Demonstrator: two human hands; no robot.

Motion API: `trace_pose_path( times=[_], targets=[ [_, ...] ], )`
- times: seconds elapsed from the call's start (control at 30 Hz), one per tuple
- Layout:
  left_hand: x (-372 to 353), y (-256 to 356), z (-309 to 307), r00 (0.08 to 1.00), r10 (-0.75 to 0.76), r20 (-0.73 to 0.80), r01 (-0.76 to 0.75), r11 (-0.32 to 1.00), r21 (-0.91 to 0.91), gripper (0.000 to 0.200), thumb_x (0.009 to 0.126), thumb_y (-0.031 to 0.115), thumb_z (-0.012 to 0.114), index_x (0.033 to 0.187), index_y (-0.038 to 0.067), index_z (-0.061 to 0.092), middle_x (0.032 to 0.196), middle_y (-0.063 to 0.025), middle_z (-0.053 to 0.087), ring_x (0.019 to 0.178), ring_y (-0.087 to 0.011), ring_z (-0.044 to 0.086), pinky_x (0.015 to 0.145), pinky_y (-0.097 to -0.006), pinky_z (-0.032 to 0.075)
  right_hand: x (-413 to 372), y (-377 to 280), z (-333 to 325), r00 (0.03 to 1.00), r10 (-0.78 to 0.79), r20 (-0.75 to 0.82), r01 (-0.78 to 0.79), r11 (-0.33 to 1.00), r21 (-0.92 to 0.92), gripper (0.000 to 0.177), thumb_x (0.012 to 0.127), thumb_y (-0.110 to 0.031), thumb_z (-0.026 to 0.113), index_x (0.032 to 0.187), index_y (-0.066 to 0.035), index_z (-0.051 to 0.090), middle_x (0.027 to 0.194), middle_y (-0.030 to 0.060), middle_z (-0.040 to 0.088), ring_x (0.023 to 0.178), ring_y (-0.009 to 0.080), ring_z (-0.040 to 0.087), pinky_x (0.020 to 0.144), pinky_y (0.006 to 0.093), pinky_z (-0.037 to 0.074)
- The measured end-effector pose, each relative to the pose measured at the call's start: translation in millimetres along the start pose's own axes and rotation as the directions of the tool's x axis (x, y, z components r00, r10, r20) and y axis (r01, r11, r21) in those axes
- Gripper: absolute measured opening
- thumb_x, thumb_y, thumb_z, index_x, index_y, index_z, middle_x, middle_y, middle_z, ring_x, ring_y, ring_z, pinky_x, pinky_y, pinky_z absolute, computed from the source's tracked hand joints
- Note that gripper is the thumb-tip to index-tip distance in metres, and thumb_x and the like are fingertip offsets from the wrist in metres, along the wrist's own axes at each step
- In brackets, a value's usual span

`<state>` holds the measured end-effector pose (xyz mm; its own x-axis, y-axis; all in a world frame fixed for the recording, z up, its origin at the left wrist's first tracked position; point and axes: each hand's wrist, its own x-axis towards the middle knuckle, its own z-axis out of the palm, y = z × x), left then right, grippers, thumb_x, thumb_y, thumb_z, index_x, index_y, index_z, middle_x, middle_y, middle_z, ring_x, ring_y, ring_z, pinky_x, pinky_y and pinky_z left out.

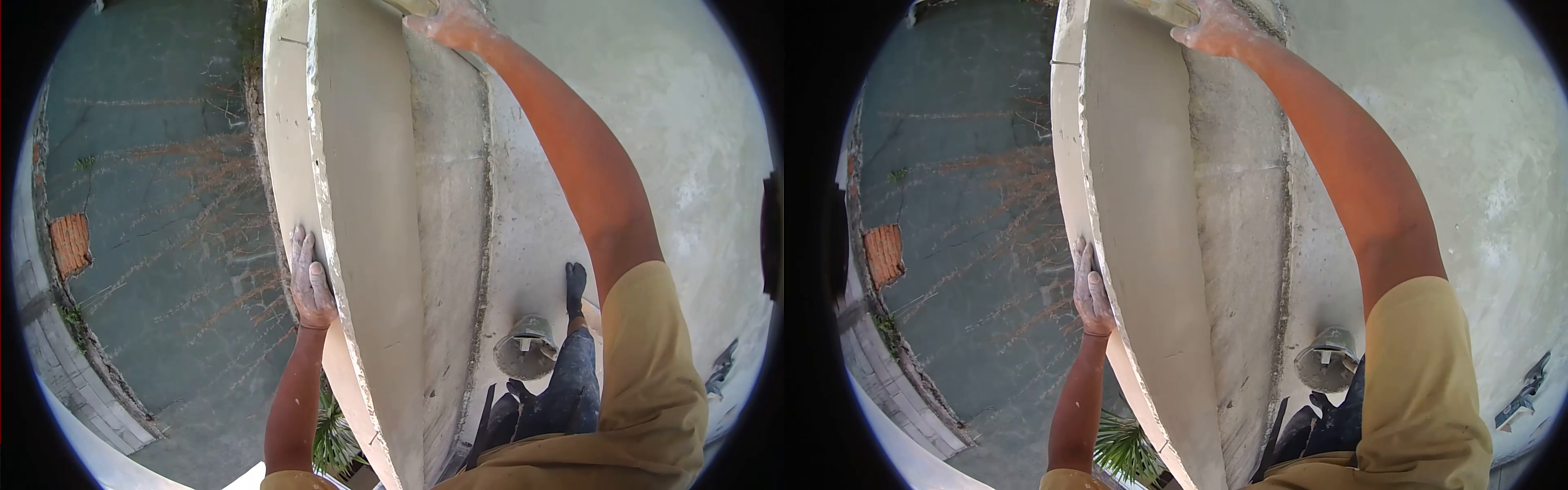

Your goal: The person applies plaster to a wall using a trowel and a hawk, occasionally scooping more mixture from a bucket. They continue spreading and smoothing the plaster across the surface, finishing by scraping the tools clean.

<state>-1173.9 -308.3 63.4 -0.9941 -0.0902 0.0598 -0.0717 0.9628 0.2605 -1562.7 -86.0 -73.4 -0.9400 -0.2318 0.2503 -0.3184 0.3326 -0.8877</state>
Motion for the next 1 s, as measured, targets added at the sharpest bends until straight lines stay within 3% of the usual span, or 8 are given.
trace_pose_path(
  times=[0.07,0.27,0.33,0.47,0.57,0.8,0.93,1.0],
  targets=[
    [-1.8,-2.5,0.8,1.000,0.010,-0.010,-0.010,1.000,-0.005,0.051,0.103,0.022,0.030,0.136,-0.015,0.045,0.148,-0.0315,0.040,0.141,-0.0440,0.035,0.119,-0.0493,0.024,19.2,-10.1,-4.9,0.984,-0.171,-0.057,0.172,0.985,0.009,0.047,0.083,-0.015,0.066,0.129,-0.009,0.060,0.119,0.0220,0.063,0.111,0.0402,0.059,0.095,0.0466,0.047],
    [-9.5,-16.3,2.7,0.998,0.066,0.021,-0.067,0.993,0.099,0.051,0.102,0.020,0.030,0.136,-0.015,0.045,0.147,-0.0328,0.039,0.141,-0.0452,0.035,0.118,-0.0509,0.025,2.0,-9.4,7.4,0.951,-0.305,0.050,0.271,0.900,0.342,0.044,0.083,-0.011,0.062,0.128,-0.013,0.062,0.126,0.0196,0.062,0.115,0.0357,0.059,0.100,0.0409,0.047],
    [-4.3,-14.3,2.1,0.998,0.067,0.021,-0.068,0.993,0.097,0.051,0.102,0.020,0.030,0.136,-0.015,0.044,0.147,-0.0329,0.039,0.140,-0.0456,0.035,0.118,-0.0509,0.025,-60.2,-48.3,-12.5,0.942,0.118,0.314,-0.178,0.969,0.170,0.054,0.080,-0.024,0.075,0.131,-0.014,0.061,0.115,0.0131,0.069,0.107,0.0289,0.065,0.096,0.0385,0.050],
    [1.0,1.0,0.1,1.000,-0.004,0.012,0.003,0.999,0.049,0.051,0.102,0.019,0.030,0.137,-0.016,0.042,0.146,-0.0335,0.040,0.140,-0.0467,0.035,0.118,-0.0514,0.026,-170.6,-51.1,-14.5,0.934,-0.197,0.299,0.100,0.946,0.309,0.065,0.073,-0.003,0.073,0.134,-0.023,0.059,0.120,0.0147,0.068,0.109,0.0258,0.067,0.097,0.0378,0.053],
    [5.5,5.3,-0.3,0.999,0.047,0.019,-0.048,0.996,0.073,0.051,0.103,0.020,0.030,0.137,-0.016,0.042,0.145,-0.0338,0.040,0.140,-0.0465,0.035,0.118,-0.0513,0.026,-159.2,-54.1,-31.7,0.926,0.082,0.369,-0.225,0.903,0.365,0.056,0.078,-0.007,0.069,0.133,-0.017,0.060,0.116,0.0144,0.069,0.109,0.0290,0.067,0.096,0.0386,0.054],
    [2.7,5.2,0.8,0.999,-0.043,0.009,0.042,0.999,0.035,0.052,0.103,0.021,0.030,0.136,-0.017,0.043,0.146,-0.0340,0.040,0.140,-0.0475,0.034,0.118,-0.0511,0.026,-44.8,-64.3,21.9,0.967,0.223,0.121,-0.243,0.950,0.195,0.058,0.080,-0.017,0.071,0.135,-0.016,0.057,0.110,0.0220,0.069,0.098,0.0347,0.069,0.088,0.0357,0.056],
    [1.1,2.3,0.9,1.000,-0.026,0.004,0.026,0.999,0.039,0.052,0.103,0.021,0.029,0.136,-0.017,0.043,0.146,-0.0336,0.040,0.140,-0.0469,0.034,0.118,-0.0507,0.025,-153.5,-77.3,34.0,0.969,-0.225,-0.102,0.242,0.948,0.208,0.057,0.081,-0.011,0.072,0.136,-0.017,0.057,0.113,0.0167,0.070,0.097,0.0291,0.071,0.090,0.0418,0.057],
    [1.5,0.4,1.6,1.000,0.006,0.003,-0.007,0.999,0.052,0.052,0.103,0.021,0.029,0.136,-0.017,0.043,0.147,-0.0332,0.039,0.141,-0.0461,0.034,0.118,-0.0501,0.025,-139.2,-88.9,-28.5,0.940,-0.023,0.341,-0.088,0.948,0.305,0.057,0.081,-0.010,0.073,0.136,-0.017,0.057,0.115,0.0146,0.070,0.098,0.0272,0.070,0.091,0.0434,0.056]
  ],
)
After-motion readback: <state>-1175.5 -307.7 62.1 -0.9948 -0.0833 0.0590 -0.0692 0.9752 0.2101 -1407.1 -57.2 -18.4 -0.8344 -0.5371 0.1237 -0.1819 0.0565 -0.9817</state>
